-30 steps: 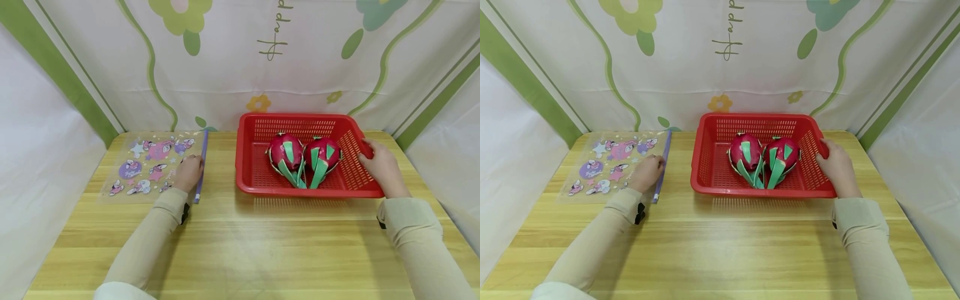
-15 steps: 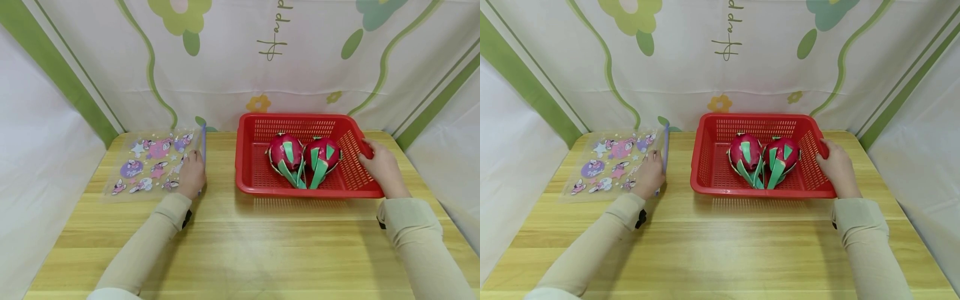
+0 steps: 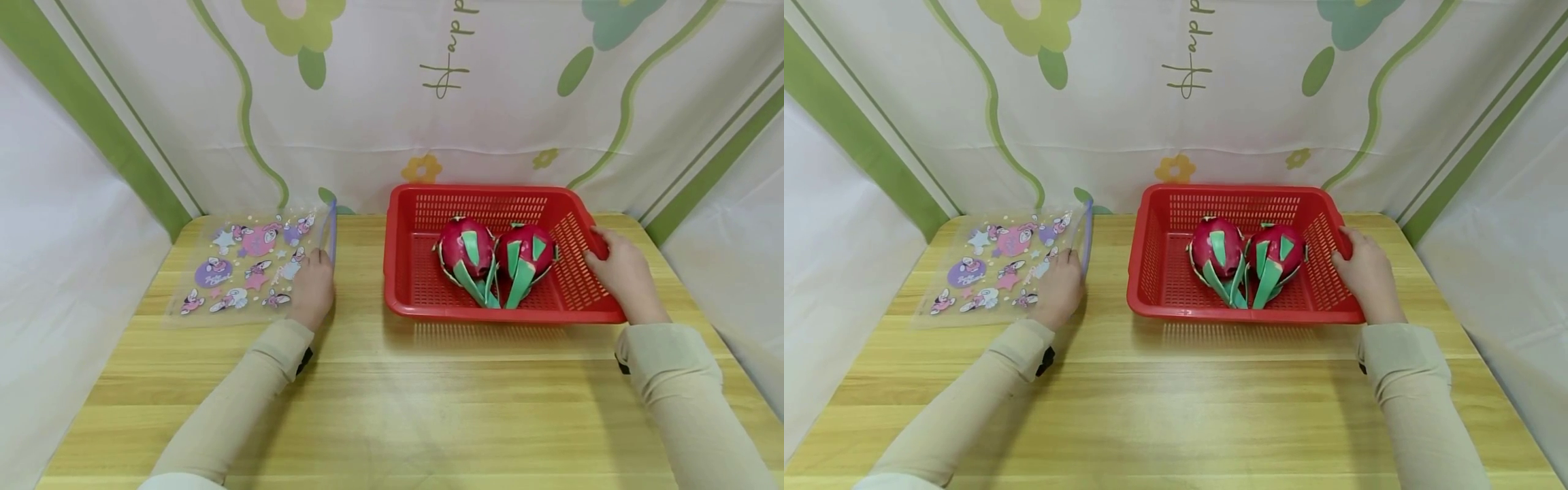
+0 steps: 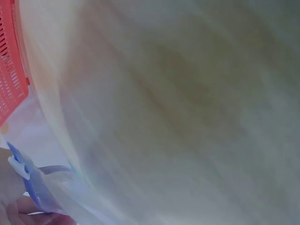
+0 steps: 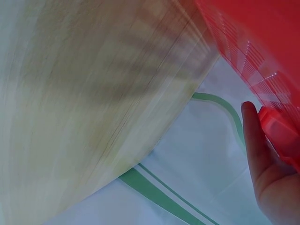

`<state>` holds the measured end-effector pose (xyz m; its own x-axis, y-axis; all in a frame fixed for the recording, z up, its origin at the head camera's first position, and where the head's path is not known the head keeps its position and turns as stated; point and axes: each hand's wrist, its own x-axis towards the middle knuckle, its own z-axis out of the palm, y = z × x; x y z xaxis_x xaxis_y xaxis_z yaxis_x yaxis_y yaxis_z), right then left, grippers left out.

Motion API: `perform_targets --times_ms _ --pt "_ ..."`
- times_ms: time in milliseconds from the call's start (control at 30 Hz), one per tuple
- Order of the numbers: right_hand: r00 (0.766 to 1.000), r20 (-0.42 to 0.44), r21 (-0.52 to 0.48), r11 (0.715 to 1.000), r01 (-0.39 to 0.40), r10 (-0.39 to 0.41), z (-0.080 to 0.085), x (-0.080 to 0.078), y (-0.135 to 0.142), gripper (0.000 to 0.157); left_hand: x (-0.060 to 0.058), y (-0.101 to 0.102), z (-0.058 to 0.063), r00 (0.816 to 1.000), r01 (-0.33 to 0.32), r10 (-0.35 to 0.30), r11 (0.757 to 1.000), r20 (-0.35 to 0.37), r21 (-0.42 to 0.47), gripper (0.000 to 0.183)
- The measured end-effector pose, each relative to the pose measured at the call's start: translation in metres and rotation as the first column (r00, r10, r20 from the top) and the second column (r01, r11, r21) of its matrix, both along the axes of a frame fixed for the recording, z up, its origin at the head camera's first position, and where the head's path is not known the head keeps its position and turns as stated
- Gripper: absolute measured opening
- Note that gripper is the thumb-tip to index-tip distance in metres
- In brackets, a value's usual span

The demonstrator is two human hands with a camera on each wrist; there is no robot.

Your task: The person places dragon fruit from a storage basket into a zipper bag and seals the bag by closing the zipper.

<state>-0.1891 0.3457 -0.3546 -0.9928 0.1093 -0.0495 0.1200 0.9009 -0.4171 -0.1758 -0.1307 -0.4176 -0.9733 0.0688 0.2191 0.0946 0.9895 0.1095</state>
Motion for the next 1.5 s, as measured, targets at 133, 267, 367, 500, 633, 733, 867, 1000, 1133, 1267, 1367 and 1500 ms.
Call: perform_targets --times_ms 133,267,367,500,633,733,867,1000,1133,1267,1367,1500 --pt "0.999 -0.033 0.045 0.999 0.013 -0.012 0.002 0.001 -0.003 0.06 0.001 0.0 0.002 1.0 -0.019 0.019 1.0 0.007 -0.022 0.062" --pt "0.994 -0.107 0.119 0.993 -0.003 0.016 0.002 0.003 -0.006 0.053 0.002 0.0 0.003 0.997 -0.046 0.044 0.998 0.057 0.034 0.078" --pt "0.978 -0.198 0.195 0.98 -0.024 0.063 0.002 0.005 -0.011 0.044 0.003 0.0 0.003 0.993 -0.076 0.066 0.99 0.094 0.116 0.087" --pt "0.95 -0.293 0.265 0.964 -0.025 0.105 0.002 0.01 -0.022 0.037 0.002 -0.001 0.002 0.987 -0.113 0.087 0.973 0.136 0.199 0.098" --pt "0.957 -0.274 0.249 0.968 -0.027 0.098 0.005 0.013 -0.042 0.041 0.003 0.0 0.002 0.984 -0.134 0.095 0.954 0.153 0.268 0.109" --pt "0.977 -0.195 0.221 0.974 -0.042 0.087 0.008 0.015 -0.061 0.048 0.004 -0.001 0.003 0.983 -0.14 0.096 0.943 0.157 0.302 0.115" --pt "0.992 -0.085 0.195 0.978 -0.072 0.09 0.01 0.017 -0.083 0.059 0.005 -0.001 0.002 0.987 -0.102 0.062 0.955 0.151 0.279 0.116" --pt "0.996 -0.022 0.204 0.976 -0.075 0.081 0.007 0.018 -0.094 0.075 0.007 0.0 0.0 0.99 -0.067 0.035 0.969 0.135 0.237 0.11" --pt "0.998 0.024 0.22 0.974 -0.062 0.058 0.0 0.017 -0.098 0.092 0.007 0.001 -0.002 0.99 -0.071 0.037 0.964 0.135 0.256 0.099" --pt "0.995 0.089 0.188 0.98 -0.06 0.044 -0.004 0.014 -0.099 0.105 0.006 0.0 -0.004 0.991 -0.065 0.027 0.954 0.133 0.293 0.091" --pt "0.99 0.135 0.149 0.987 -0.061 0.041 -0.005 0.011 -0.099 0.109 0.006 0.0 -0.005 0.991 -0.063 0.026 0.954 0.129 0.293 0.086" --pt "0.98 0.197 0.094 0.994 -0.057 0.037 -0.005 0.007 -0.096 0.109 0.006 0.0 -0.006 0.99 -0.076 0.04 0.958 0.131 0.278 0.07"
